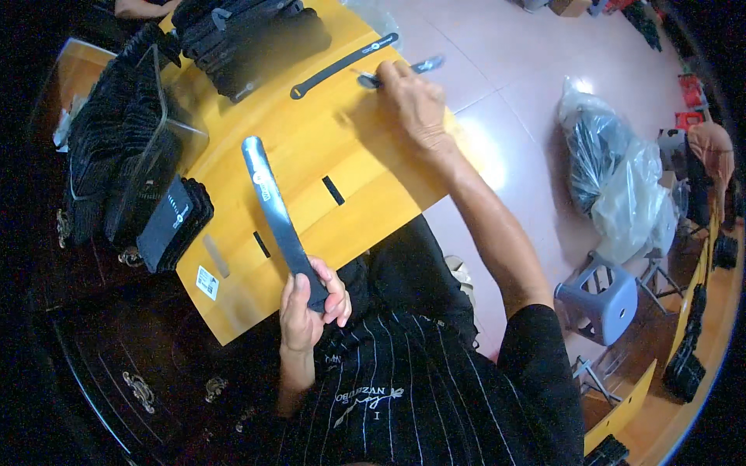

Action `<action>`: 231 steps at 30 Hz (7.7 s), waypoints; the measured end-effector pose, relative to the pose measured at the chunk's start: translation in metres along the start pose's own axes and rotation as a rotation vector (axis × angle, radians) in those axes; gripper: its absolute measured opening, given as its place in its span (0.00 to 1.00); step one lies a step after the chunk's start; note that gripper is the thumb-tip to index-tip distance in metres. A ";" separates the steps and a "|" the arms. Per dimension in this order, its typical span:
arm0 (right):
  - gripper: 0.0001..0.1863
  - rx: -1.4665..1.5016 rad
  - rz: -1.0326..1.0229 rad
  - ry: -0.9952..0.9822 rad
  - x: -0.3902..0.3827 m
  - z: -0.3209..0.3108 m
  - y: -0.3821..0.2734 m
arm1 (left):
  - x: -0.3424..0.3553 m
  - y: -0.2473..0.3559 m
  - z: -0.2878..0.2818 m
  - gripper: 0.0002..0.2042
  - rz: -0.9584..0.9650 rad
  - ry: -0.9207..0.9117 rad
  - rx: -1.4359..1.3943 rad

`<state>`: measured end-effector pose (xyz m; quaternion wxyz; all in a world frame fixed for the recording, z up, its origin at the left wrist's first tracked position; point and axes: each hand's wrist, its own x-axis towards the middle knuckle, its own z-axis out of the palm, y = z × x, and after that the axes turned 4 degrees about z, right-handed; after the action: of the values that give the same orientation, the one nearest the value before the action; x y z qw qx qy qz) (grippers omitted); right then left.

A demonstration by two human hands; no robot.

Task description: Tooling and organizing leather or synthetic straps for assembly in a workshop environment.

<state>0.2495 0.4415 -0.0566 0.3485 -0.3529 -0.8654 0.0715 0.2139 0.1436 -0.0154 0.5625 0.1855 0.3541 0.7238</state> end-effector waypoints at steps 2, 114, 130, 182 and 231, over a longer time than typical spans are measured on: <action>0.05 0.021 -0.004 -0.036 0.001 0.008 -0.014 | 0.002 0.001 0.001 0.18 0.022 0.068 0.098; 0.10 1.550 0.974 -0.887 -0.127 -0.115 -0.143 | 0.001 0.020 -0.017 0.19 1.291 0.198 1.593; 0.12 1.022 0.400 -0.627 -0.127 -0.106 -0.136 | -0.002 0.016 -0.015 0.18 1.169 0.229 1.491; 0.08 1.129 0.359 -0.667 -0.116 -0.135 -0.122 | -0.006 -0.001 -0.002 0.13 0.364 0.189 0.168; 0.09 0.415 0.341 0.452 0.015 -0.083 0.073 | -0.037 -0.012 0.014 0.19 -0.116 0.079 0.106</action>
<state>0.3370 0.4955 -0.0127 0.5788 -0.4207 -0.6620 0.2232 0.2423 0.1142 -0.0097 0.5785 0.1653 0.4242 0.6768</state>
